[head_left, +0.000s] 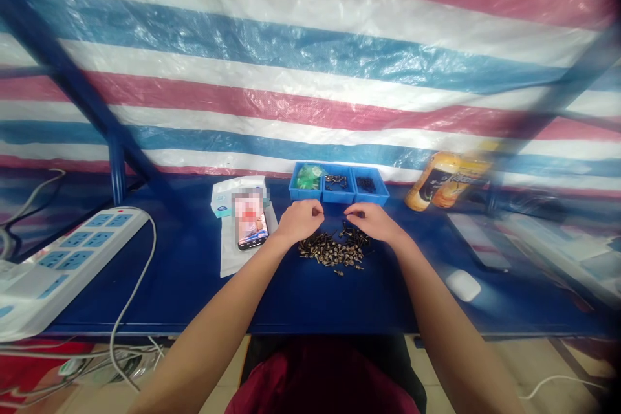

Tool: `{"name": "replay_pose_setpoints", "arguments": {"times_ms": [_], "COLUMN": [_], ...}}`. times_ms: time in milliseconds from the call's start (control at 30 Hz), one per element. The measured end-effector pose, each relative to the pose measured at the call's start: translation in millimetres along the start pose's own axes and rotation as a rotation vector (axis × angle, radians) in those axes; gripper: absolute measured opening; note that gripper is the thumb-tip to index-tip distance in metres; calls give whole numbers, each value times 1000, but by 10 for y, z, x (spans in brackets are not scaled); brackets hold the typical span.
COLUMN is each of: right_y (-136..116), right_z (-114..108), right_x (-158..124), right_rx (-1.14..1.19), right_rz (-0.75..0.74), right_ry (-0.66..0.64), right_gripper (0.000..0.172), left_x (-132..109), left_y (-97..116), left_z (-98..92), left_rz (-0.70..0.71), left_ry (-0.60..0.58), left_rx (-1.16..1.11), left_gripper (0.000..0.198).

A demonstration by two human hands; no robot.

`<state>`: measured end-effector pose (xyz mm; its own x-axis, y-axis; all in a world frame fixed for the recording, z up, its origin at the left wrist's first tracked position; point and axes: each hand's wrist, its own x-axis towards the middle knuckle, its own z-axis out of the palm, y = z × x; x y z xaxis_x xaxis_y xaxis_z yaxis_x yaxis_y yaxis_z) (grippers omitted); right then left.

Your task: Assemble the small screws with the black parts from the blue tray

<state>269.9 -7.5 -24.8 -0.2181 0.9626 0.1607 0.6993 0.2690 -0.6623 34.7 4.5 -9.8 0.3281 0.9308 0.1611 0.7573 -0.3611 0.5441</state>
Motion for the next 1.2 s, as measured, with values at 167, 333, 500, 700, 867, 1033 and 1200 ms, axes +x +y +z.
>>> {"name": "replay_pose_setpoints", "arguments": {"times_ms": [167,333,500,700,867,1033,1200], "right_y": [35,36,3,52,52,11,-20], "right_z": [-19,14,-8,-33,14,10,-24], "right_x": [-45,-19,-22,-10,23,6,-10], "right_rx": [-74,-141,-114,21,-5,71,121], "right_rz": [-50,-123,-125,-41,-94,-9,88], "right_ry": [-179,-141,-111,-55,39,33,28], "right_gripper": [25,24,18,20,30,18,15], "left_x": [-10,-24,-30,-33,-33,-39,-66], "left_y": [-2,12,26,61,63,70,94], "left_z": [22,46,43,27,59,117,166], "left_rz": [17,21,36,67,104,221,244], "left_ry": [-66,-94,-83,-53,-70,-64,-105], "left_rx": [28,48,44,22,27,5,-13], "left_gripper": [17,18,20,21,22,28,30]}}
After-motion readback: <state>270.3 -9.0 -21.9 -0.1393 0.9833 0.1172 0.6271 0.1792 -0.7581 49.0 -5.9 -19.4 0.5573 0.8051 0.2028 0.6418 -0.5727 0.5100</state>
